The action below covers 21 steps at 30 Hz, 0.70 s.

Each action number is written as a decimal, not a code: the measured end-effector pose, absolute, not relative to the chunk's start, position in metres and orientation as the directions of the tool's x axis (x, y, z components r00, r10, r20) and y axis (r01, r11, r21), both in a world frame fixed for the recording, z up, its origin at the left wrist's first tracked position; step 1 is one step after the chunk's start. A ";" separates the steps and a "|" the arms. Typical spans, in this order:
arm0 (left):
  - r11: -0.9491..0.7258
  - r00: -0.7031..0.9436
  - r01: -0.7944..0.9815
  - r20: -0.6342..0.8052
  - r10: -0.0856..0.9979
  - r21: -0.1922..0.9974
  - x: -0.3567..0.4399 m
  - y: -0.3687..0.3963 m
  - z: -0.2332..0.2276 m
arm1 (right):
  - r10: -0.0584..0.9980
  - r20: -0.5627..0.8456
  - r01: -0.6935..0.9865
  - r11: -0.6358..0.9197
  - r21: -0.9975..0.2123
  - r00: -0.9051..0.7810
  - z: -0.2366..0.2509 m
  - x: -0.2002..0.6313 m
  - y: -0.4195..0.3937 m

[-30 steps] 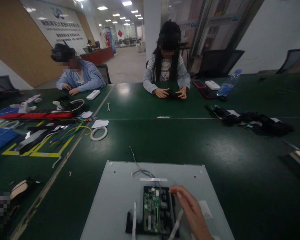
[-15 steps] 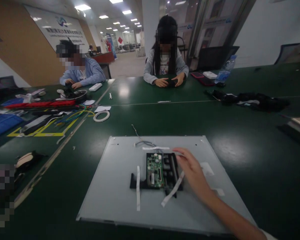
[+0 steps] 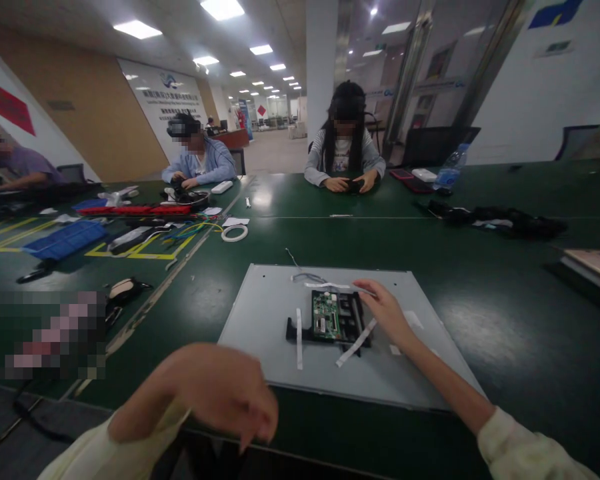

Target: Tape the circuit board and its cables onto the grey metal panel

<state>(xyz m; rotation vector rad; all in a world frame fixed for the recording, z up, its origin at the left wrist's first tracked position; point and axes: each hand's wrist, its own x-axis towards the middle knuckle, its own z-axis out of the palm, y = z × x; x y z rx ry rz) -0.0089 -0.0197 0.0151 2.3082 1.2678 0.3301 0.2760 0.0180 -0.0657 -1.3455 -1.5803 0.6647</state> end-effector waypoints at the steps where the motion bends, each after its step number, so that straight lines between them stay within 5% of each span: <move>1: -0.459 0.537 0.726 -0.004 0.844 0.512 -0.008 -0.015 0.018 | 0.951 0.308 0.469 0.262 -0.843 0.021 -0.065 0.277 0.019; 9: -0.538 0.511 0.713 0.193 0.838 0.450 0.043 0.043 0.007 | 0.936 0.316 0.616 0.342 -0.710 -0.154 -0.050 0.285 0.034; 21: -0.559 0.580 0.599 0.171 0.797 0.573 0.080 0.087 -0.026 | 0.917 0.267 0.742 0.397 -0.541 -0.296 -0.047 0.259 0.064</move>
